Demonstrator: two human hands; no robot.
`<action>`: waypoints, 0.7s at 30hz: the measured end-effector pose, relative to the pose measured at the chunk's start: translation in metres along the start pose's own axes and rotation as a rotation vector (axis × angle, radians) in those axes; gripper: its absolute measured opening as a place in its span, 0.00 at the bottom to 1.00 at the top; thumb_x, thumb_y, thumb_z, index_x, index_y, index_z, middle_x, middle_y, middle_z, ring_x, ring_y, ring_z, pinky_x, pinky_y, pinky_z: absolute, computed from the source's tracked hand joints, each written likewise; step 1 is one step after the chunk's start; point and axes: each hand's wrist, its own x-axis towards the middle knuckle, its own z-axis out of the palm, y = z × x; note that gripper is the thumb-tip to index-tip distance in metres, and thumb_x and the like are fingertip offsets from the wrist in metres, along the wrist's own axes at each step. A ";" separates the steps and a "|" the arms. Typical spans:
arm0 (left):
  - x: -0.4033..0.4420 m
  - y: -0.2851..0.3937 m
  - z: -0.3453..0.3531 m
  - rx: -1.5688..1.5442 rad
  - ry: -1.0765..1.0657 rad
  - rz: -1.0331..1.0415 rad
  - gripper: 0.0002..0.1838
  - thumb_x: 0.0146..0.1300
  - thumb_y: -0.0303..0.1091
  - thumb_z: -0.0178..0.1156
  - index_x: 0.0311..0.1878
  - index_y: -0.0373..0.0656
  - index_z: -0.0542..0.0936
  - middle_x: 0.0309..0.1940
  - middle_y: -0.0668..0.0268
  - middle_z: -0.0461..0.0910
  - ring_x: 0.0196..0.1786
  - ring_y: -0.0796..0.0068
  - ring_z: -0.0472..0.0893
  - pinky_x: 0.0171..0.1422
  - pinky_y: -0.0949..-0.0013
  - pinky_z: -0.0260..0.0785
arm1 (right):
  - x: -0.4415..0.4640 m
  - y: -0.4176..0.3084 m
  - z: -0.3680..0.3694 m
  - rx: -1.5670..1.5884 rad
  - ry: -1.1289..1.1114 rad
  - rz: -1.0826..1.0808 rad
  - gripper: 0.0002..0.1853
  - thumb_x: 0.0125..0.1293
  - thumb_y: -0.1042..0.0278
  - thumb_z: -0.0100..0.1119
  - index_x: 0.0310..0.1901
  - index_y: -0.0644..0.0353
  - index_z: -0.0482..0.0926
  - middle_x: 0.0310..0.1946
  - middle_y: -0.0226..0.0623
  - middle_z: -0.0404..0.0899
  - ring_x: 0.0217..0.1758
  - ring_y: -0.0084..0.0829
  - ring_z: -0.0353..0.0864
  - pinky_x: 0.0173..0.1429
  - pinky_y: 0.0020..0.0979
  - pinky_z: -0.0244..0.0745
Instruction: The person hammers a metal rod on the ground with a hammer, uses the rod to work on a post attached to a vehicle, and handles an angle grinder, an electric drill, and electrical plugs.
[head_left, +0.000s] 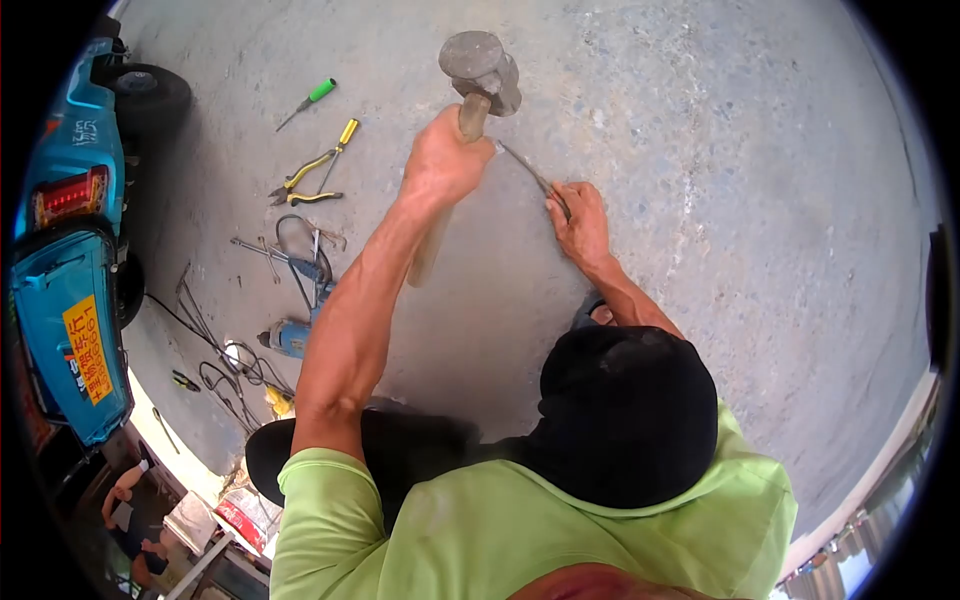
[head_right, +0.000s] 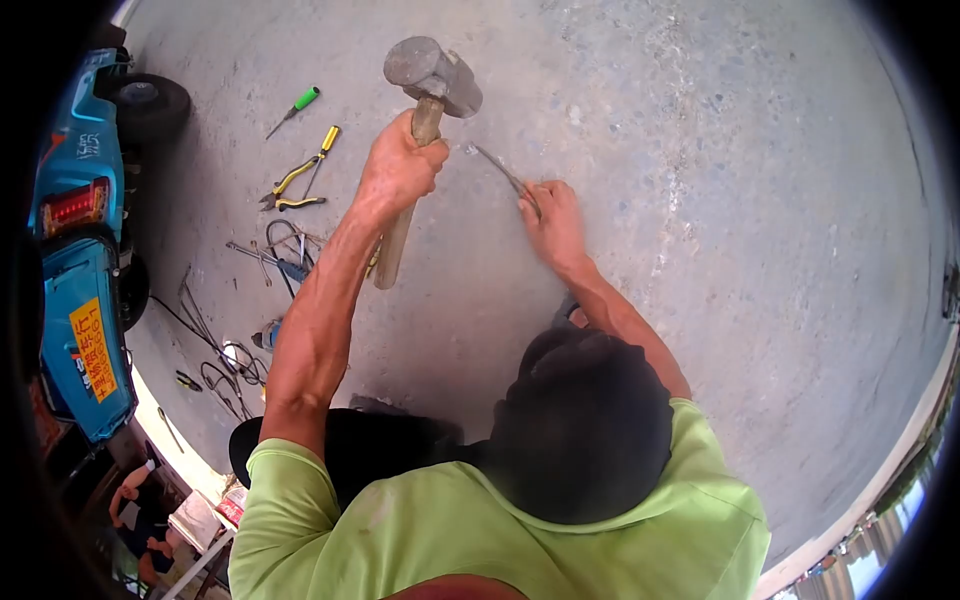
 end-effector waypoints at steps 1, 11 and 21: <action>-0.005 0.014 -0.007 -0.048 0.002 -0.009 0.07 0.66 0.30 0.60 0.42 0.39 0.74 0.25 0.69 0.75 0.23 0.80 0.73 0.28 0.69 0.69 | -0.004 -0.002 -0.002 0.016 0.002 0.007 0.16 0.61 0.73 0.70 0.51 0.63 0.83 0.42 0.43 0.78 0.50 0.47 0.76 0.55 0.42 0.72; -0.033 -0.006 0.012 -0.100 0.220 0.067 0.09 0.66 0.30 0.62 0.44 0.37 0.75 0.25 0.67 0.77 0.22 0.79 0.76 0.26 0.68 0.70 | -0.003 -0.001 -0.002 -0.012 -0.034 -0.029 0.16 0.60 0.74 0.70 0.50 0.62 0.83 0.43 0.43 0.77 0.49 0.47 0.76 0.54 0.42 0.73; -0.029 -0.022 -0.011 -0.138 -0.032 -0.217 0.07 0.65 0.29 0.60 0.40 0.41 0.72 0.24 0.67 0.75 0.21 0.77 0.74 0.25 0.68 0.69 | -0.007 0.002 0.001 -0.009 -0.017 -0.039 0.16 0.60 0.73 0.70 0.50 0.62 0.83 0.44 0.42 0.78 0.50 0.47 0.76 0.55 0.42 0.74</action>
